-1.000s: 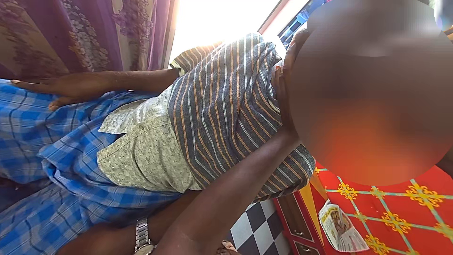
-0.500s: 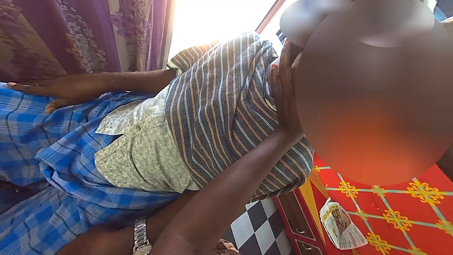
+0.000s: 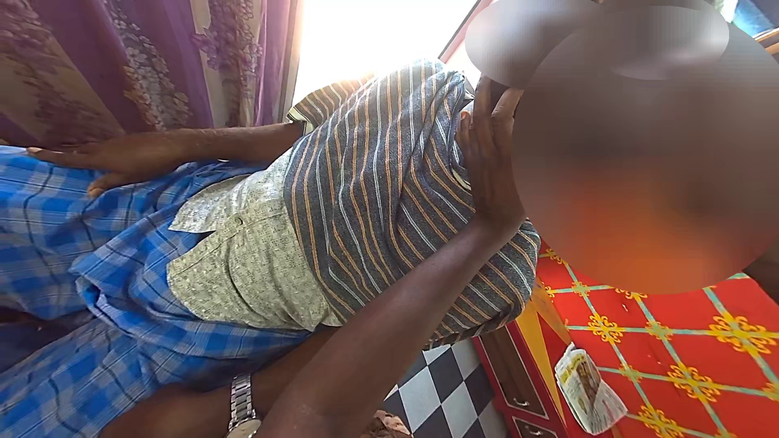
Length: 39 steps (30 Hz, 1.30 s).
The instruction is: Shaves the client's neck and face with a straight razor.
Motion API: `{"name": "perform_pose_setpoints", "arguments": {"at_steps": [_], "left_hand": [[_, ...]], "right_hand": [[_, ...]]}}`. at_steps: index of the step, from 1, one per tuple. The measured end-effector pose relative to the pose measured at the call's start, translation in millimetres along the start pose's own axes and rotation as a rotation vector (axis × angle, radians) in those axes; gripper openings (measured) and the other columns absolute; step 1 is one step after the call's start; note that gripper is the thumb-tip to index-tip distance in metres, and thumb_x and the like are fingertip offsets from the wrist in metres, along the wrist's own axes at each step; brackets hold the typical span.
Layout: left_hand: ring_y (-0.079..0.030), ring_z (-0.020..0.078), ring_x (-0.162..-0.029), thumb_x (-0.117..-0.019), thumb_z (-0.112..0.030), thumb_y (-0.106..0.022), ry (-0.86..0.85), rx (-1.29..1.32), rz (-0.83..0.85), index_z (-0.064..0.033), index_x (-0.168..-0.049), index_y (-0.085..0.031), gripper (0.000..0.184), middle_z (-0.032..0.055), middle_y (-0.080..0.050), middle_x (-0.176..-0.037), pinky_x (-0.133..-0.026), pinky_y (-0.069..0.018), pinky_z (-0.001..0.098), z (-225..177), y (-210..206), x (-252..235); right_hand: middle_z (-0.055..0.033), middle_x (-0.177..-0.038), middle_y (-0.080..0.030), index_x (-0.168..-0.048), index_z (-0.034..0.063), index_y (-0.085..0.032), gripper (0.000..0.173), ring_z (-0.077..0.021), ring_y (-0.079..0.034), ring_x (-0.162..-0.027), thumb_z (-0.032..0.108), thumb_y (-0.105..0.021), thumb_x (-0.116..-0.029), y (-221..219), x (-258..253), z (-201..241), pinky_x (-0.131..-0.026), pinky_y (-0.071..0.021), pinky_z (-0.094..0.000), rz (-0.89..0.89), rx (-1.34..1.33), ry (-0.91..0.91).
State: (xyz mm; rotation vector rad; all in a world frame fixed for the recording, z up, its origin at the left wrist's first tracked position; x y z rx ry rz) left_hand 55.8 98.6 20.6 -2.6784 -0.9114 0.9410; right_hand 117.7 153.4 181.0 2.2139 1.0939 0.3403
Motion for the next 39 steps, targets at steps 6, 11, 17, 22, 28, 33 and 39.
{"name": "perform_pose_setpoints", "arguments": {"at_steps": [6, 11, 17, 22, 28, 33, 39], "left_hand": [[-0.038, 0.0344, -0.148, -0.0754, -0.039, -0.089, -0.017, 0.073, 0.085, -0.0055, -0.138, -0.053, 0.079, 0.0242, -0.036, -0.159, -0.123, -0.0280, 0.0541, 2.6, 12.7, 1.8], [-0.044, 0.0333, -0.142, -0.0922, -0.025, -0.075, 0.015, 0.458, 0.168, 0.0093, -0.134, -0.049, 0.060, 0.0293, -0.041, -0.153, -0.114, -0.0443, 0.0427, 22.3, 54.1, -21.5], [-0.051, 0.0297, -0.136, -0.0903, -0.036, -0.076, 0.001, 0.431, 0.355, 0.0068, -0.152, -0.035, 0.086, 0.0261, -0.049, -0.147, -0.114, -0.0443, 0.0418, 44.7, 43.2, -67.7], [-0.060, 0.0236, -0.126, -0.0846, -0.040, -0.083, -0.052, 0.302, 0.420, -0.0010, -0.143, -0.053, 0.076, 0.0156, -0.062, -0.136, -0.107, -0.0497, 0.0425, 40.8, 33.1, -77.7], [-0.068, 0.0204, -0.114, -0.0912, -0.042, -0.075, -0.138, 0.163, 0.317, -0.0011, -0.135, -0.063, 0.061, 0.0130, -0.070, -0.123, -0.098, -0.0554, 0.0396, 34.5, 36.9, -78.5], [-0.069, 0.0207, -0.113, -0.0919, -0.042, -0.075, -0.155, 0.128, 0.300, -0.0008, -0.134, -0.064, 0.060, 0.0127, -0.071, -0.122, -0.098, -0.0555, 0.0395, 33.5, 37.1, -78.3], [-0.069, 0.0218, -0.112, -0.0944, -0.039, -0.072, -0.177, 0.152, 0.300, 0.0006, -0.133, -0.065, 0.056, 0.0142, -0.071, -0.121, -0.097, -0.0556, 0.0393, 34.9, 37.8, -78.0]], "right_hand": [[-0.0204, -0.120, -0.064, -0.123, 0.0071, -0.066, 0.030, -0.0468, -0.057, -0.115, -0.003, -0.046, -0.1037, 1.6, 8.9, -4.2, -0.086, -0.0388, -0.0631, 0.026, -0.002, -0.010], [-0.0176, -0.124, -0.063, -0.137, 0.0149, -0.062, 0.036, -0.0431, -0.058, -0.112, 0.003, -0.050, -0.1045, 7.0, 22.6, -11.2, -0.088, -0.0399, -0.0625, -0.078, -0.070, 0.107], [-0.0179, -0.124, -0.064, -0.130, 0.0092, -0.063, 0.032, -0.0426, -0.058, -0.115, 0.000, -0.045, -0.1050, 1.1, 6.4, -2.9, -0.088, -0.0394, -0.0608, -0.087, -0.051, 0.138], [-0.0191, -0.123, -0.064, -0.126, 0.0054, -0.065, 0.031, -0.0443, -0.057, -0.118, -0.003, -0.045, -0.1040, 2.7, -16.2, -1.5, -0.091, -0.0391, -0.0627, -0.047, -0.027, 0.113], [-0.0214, -0.121, -0.063, -0.124, 0.0054, -0.066, 0.029, -0.0469, -0.056, -0.114, -0.001, -0.046, -0.1041, -0.6, -10.0, -8.3, -0.087, -0.0379, -0.0627, -0.027, -0.042, 0.109], [-0.0222, -0.117, -0.063, -0.122, 0.0044, -0.066, 0.030, -0.0485, -0.057, -0.113, -0.002, -0.044, -0.1037, 1.9, -7.2, -7.8, -0.087, -0.0387, -0.0646, 0.045, -0.021, 0.108], [-0.0215, -0.123, -0.062, -0.128, 0.0062, -0.064, 0.030, -0.0465, -0.056, -0.115, 0.000, -0.044, -0.1050, -0.7, -15.1, -6.7, -0.091, -0.0378, -0.0630, -0.040, -0.043, 0.116]]}}
Point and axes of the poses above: each hand's wrist, its own x-axis away from the middle knuckle, its own y-axis out of the back of the hand, z = x × y, the point moved 1 cm from there along -x, towards the middle knuckle
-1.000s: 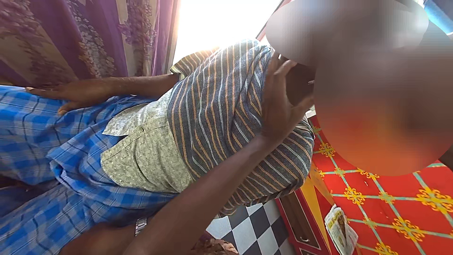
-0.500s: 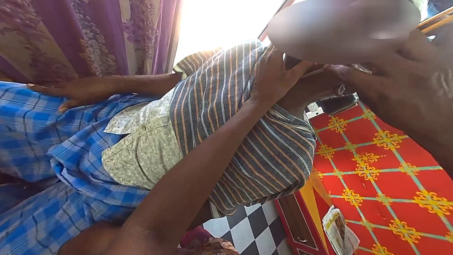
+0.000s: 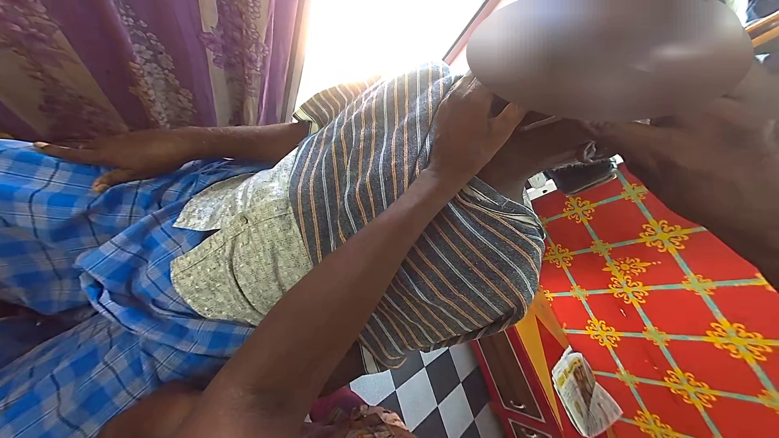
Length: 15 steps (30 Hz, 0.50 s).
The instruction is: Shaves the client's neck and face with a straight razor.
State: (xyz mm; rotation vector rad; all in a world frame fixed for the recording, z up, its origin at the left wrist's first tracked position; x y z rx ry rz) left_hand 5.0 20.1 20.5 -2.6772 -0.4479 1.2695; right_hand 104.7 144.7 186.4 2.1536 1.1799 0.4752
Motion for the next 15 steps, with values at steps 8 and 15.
{"name": "perform_pose_setpoints", "arguments": {"at_steps": [8, 15], "left_hand": [[-0.069, 0.0203, -0.111, -0.0951, -0.041, -0.071, 0.015, -0.014, 0.004, -0.0002, -0.134, -0.065, 0.057, 0.0132, -0.072, -0.121, -0.097, -0.0561, 0.0384, 0.2, 0.1, -0.9], [-0.070, 0.0202, -0.109, -0.0948, -0.042, -0.071, 0.018, -0.005, 0.011, -0.0003, -0.133, -0.065, 0.056, 0.0131, -0.072, -0.119, -0.095, -0.0571, 0.0383, 2.4, 0.1, -1.5]], "right_hand": [[-0.0212, -0.121, -0.064, -0.125, 0.0068, -0.065, 0.031, -0.0471, -0.058, -0.114, -0.002, -0.045, -0.1037, 3.6, 10.4, -0.9, -0.087, -0.0395, -0.0641, 0.071, 0.015, -0.008], [-0.0220, -0.122, -0.063, -0.126, 0.0061, -0.064, 0.032, -0.0476, -0.057, -0.114, -0.004, -0.045, -0.1033, 1.3, 15.9, -3.5, -0.088, -0.0391, -0.0648, 0.089, 0.016, -0.023]]}}
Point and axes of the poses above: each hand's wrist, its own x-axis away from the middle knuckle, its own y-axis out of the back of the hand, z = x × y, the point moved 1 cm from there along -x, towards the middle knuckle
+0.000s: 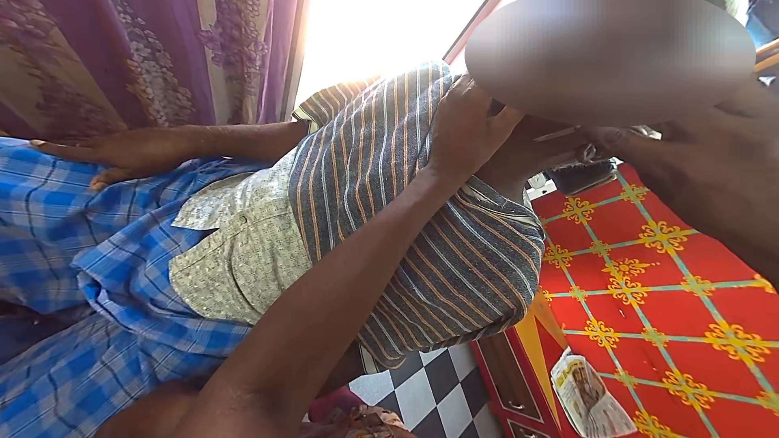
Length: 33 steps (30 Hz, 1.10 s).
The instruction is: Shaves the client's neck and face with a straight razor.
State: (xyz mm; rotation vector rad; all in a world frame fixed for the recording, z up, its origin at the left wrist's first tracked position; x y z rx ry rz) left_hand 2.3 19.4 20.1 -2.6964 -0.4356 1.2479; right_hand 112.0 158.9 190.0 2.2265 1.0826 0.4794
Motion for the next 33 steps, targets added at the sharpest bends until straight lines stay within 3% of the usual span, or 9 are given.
{"name": "perform_pose_setpoints", "arguments": {"at_steps": [4, 9, 15, 19, 22, 24, 26, 29, 33], "left_hand": [[-0.069, 0.0211, -0.110, -0.0958, -0.042, -0.069, 0.005, -0.021, 0.016, -0.0012, -0.133, -0.065, 0.056, 0.0133, -0.071, -0.121, -0.095, -0.0562, 0.0394, -0.9, 2.1, -0.2], [-0.069, 0.0198, -0.111, -0.0961, -0.042, -0.069, 0.018, -0.005, 0.024, -0.0016, -0.134, -0.065, 0.055, 0.0126, -0.071, -0.121, -0.096, -0.0567, 0.0380, 0.1, 1.9, 0.3], [-0.070, 0.0206, -0.109, -0.0957, -0.044, -0.069, 0.013, -0.015, 0.042, -0.0026, -0.134, -0.065, 0.056, 0.0124, -0.072, -0.120, -0.094, -0.0569, 0.0400, 2.8, 2.7, -1.7], [-0.067, 0.0192, -0.117, -0.0924, -0.044, -0.073, 0.018, 0.149, 0.225, -0.0007, -0.138, -0.060, 0.065, 0.0128, -0.069, -0.127, -0.104, -0.0542, 0.0396, 13.2, 13.7, -11.3], [-0.064, 0.0186, -0.121, -0.0829, -0.045, -0.083, 0.020, 0.213, 0.401, -0.0008, -0.142, -0.055, 0.079, 0.0130, -0.064, -0.134, -0.106, -0.0521, 0.0388, 19.8, 22.6, -23.6], [-0.066, 0.0148, -0.116, -0.0788, -0.043, -0.087, 0.045, 0.183, 0.424, -0.0021, -0.137, -0.058, 0.077, 0.0100, -0.066, -0.130, -0.103, -0.0545, 0.0351, 14.9, 25.1, -29.5], [-0.070, 0.0102, -0.102, -0.0767, -0.043, -0.088, 0.093, 0.106, 0.370, -0.0057, -0.125, -0.066, 0.065, 0.0050, -0.072, -0.118, -0.092, -0.0577, 0.0305, 4.3, 30.0, -34.6], [-0.072, 0.0068, -0.090, -0.0764, -0.050, -0.086, 0.143, 0.044, 0.331, -0.0140, -0.110, -0.071, 0.052, -0.0028, -0.075, -0.103, -0.080, -0.0595, 0.0306, -1.3, 32.1, -40.0], [-0.071, 0.0066, -0.083, -0.0790, -0.053, -0.083, 0.105, 0.002, 0.292, -0.0148, -0.101, -0.071, 0.046, -0.0036, -0.074, -0.096, -0.074, -0.0595, 0.0290, -2.3, 31.8, -41.0]], "right_hand": [[-0.0211, -0.117, -0.063, -0.124, 0.0063, -0.066, 0.034, -0.0472, -0.058, -0.112, -0.007, -0.044, -0.1017, -0.9, 8.3, 0.5, -0.086, -0.0402, -0.0633, 0.066, 0.016, -0.030], [-0.0214, -0.124, -0.064, -0.131, 0.0106, -0.064, 0.034, -0.0480, -0.057, -0.116, 0.001, -0.044, -0.1054, -1.8, 1.9, 0.5, -0.086, -0.0395, -0.0655, -0.059, -0.013, -0.037], [-0.0220, -0.117, -0.063, -0.126, 0.0067, -0.065, 0.032, -0.0479, -0.058, -0.111, -0.003, -0.044, -0.1043, -4.0, 18.2, 0.6, -0.085, -0.0406, -0.0639, 0.045, -0.003, -0.074], [-0.0187, -0.120, -0.066, -0.132, 0.0131, -0.066, 0.035, -0.0439, -0.060, -0.111, 0.001, -0.050, -0.1031, -5.3, 23.8, 25.5, -0.086, -0.0397, -0.0627, -0.151, -0.030, -0.137], [-0.0140, -0.116, -0.067, -0.126, 0.0118, -0.068, 0.030, -0.0368, -0.060, -0.110, -0.001, -0.056, -0.1015, -16.1, 13.3, 46.1, -0.087, -0.0382, -0.0563, -0.206, 0.070, -0.161], [-0.0105, -0.116, -0.068, -0.125, 0.0140, -0.069, 0.028, -0.0328, -0.060, -0.109, 0.002, -0.059, -0.1013, -21.1, 5.1, 51.3, -0.088, -0.0378, -0.0531, -0.293, 0.120, -0.212], [-0.0099, -0.119, -0.068, -0.127, 0.0157, -0.069, 0.030, -0.0333, -0.060, -0.112, 0.004, -0.059, -0.1018, -20.5, -4.7, 53.3, -0.089, -0.0391, -0.0542, -0.332, 0.142, -0.260], [-0.0105, -0.120, -0.067, -0.128, 0.0145, -0.068, 0.031, -0.0340, -0.059, -0.114, 0.002, -0.057, -0.1018, -18.5, -17.2, 54.3, -0.089, -0.0380, -0.0544, -0.320, 0.180, -0.274], [-0.0121, -0.121, -0.065, -0.129, 0.0131, -0.066, 0.031, -0.0362, -0.058, -0.115, 0.001, -0.054, -0.1027, -16.0, -18.4, 54.9, -0.086, -0.0375, -0.0550, -0.230, 0.199, -0.276]]}}
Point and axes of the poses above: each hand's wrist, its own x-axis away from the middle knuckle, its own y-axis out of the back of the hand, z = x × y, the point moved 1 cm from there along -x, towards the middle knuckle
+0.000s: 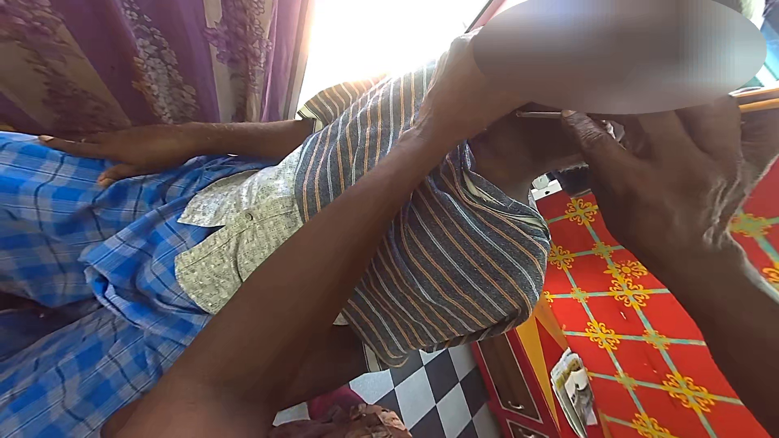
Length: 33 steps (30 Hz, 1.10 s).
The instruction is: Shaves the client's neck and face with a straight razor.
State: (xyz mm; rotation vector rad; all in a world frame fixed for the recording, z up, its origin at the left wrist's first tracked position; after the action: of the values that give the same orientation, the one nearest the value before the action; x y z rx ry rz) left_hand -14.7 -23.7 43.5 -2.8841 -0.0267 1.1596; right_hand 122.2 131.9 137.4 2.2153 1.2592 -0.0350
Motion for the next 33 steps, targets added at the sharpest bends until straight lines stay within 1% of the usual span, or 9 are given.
{"name": "perform_pose_setpoints", "arguments": {"at_steps": [5, 9, 16, 18, 20, 22, 24, 28, 33], "left_hand": [[-0.071, 0.0074, -0.083, -0.0797, -0.055, -0.082, 0.018, -0.019, 0.006, -0.0145, -0.106, -0.071, 0.049, -0.0027, -0.074, -0.098, -0.077, -0.0590, 0.0307, -1.2, 0.7, 1.2], [-0.072, 0.0074, -0.083, -0.0818, -0.053, -0.081, -0.001, -0.004, -0.014, -0.0142, -0.105, -0.071, 0.047, -0.0030, -0.075, -0.097, -0.075, -0.0597, 0.0309, 0.7, -1.7, 1.3], [-0.072, 0.0073, -0.085, -0.0829, -0.054, -0.079, 0.004, -0.022, -0.007, -0.0141, -0.105, -0.071, 0.046, -0.0027, -0.075, -0.097, -0.078, -0.0601, 0.0303, -0.5, -1.0, 0.5], [-0.073, 0.0075, -0.086, -0.0837, -0.051, -0.080, -0.003, 0.005, -0.007, -0.0128, -0.106, -0.071, 0.045, -0.0017, -0.075, -0.098, -0.079, -0.0604, 0.0299, 0.0, -1.5, 1.9], [-0.072, 0.0111, -0.097, -0.0835, -0.046, -0.082, -0.040, 0.058, 0.024, -0.0078, -0.116, -0.070, 0.052, 0.0039, -0.074, -0.110, -0.087, -0.0599, 0.0311, 3.3, -1.6, 5.4], [-0.063, 0.0188, -0.121, -0.0781, -0.049, -0.085, -0.034, 0.082, 0.115, -0.0043, -0.137, -0.059, 0.079, 0.0121, -0.063, -0.133, -0.102, -0.0527, 0.0372, 9.0, -1.6, 9.5], [-0.054, 0.0220, -0.133, -0.0711, -0.051, -0.090, -0.008, 0.081, 0.167, -0.0049, -0.149, -0.046, 0.100, 0.0150, -0.052, -0.146, -0.109, -0.0476, 0.0398, 12.6, -6.2, 12.2], [-0.063, 0.0200, -0.118, -0.0742, -0.046, -0.089, -0.036, 0.050, 0.080, -0.0033, -0.142, -0.053, 0.088, 0.0144, -0.061, -0.133, -0.101, -0.0533, 0.0356, 7.3, -14.1, 11.4], [-0.070, 0.0121, -0.089, -0.0758, -0.055, -0.084, -0.070, -0.071, -0.093, -0.0072, -0.134, -0.060, 0.079, 0.0017, -0.073, -0.102, -0.079, -0.0586, 0.0341, 1.3, -14.4, 10.5]], "right_hand": [[-0.0179, -0.115, -0.065, -0.124, 0.0077, -0.066, 0.027, -0.0414, -0.059, -0.110, -0.001, -0.052, -0.1021, 4.8, 0.3, 1.6, -0.084, -0.0378, -0.0583, 0.133, -0.004, 0.008], [-0.0119, -0.120, -0.066, -0.128, 0.0136, -0.067, 0.031, -0.0369, -0.058, -0.113, 0.001, -0.054, -0.1029, -0.3, -3.3, 2.9, -0.085, -0.0376, -0.0553, -0.015, -0.020, -0.012], [-0.0186, -0.115, -0.064, -0.126, 0.0081, -0.065, 0.030, -0.0424, -0.058, -0.109, -0.003, -0.052, -0.1011, 4.6, -1.7, 6.3, -0.084, -0.0377, -0.0588, 0.159, -0.001, -0.021], [-0.0155, -0.116, -0.065, -0.127, 0.0114, -0.067, 0.030, -0.0392, -0.059, -0.110, 0.000, -0.055, -0.1019, 2.8, 2.3, 6.5, -0.087, -0.0381, -0.0576, 0.056, -0.025, -0.022], [-0.0105, -0.119, -0.067, -0.130, 0.0157, -0.067, 0.032, -0.0335, -0.060, -0.111, 0.003, -0.059, -0.1017, 0.2, 9.1, 6.4, -0.090, -0.0387, -0.0545, -0.076, -0.048, -0.007], [-0.0095, -0.119, -0.068, -0.129, 0.0152, -0.067, 0.032, -0.0312, -0.060, -0.110, 0.003, -0.061, -0.1007, -3.2, 15.6, 8.3, -0.092, -0.0381, -0.0525, -0.120, -0.057, 0.019], [-0.0093, -0.116, -0.067, -0.128, 0.0133, -0.067, 0.029, -0.0299, -0.059, -0.108, 0.004, -0.063, -0.1001, -9.1, 19.8, 9.4, -0.093, -0.0360, -0.0506, -0.127, -0.046, 0.044], [-0.0079, -0.118, -0.068, -0.129, 0.0153, -0.067, 0.031, -0.0295, -0.060, -0.109, 0.003, -0.061, -0.1003, -17.1, 18.1, 4.9, -0.094, -0.0357, -0.0504, -0.152, -0.039, 0.019], [-0.0092, -0.121, -0.067, -0.129, 0.0167, -0.068, 0.033, -0.0325, -0.060, -0.113, 0.002, -0.059, -0.1009, -15.0, 10.9, 2.0, -0.092, -0.0378, -0.0546, -0.098, -0.034, -0.042]]}}
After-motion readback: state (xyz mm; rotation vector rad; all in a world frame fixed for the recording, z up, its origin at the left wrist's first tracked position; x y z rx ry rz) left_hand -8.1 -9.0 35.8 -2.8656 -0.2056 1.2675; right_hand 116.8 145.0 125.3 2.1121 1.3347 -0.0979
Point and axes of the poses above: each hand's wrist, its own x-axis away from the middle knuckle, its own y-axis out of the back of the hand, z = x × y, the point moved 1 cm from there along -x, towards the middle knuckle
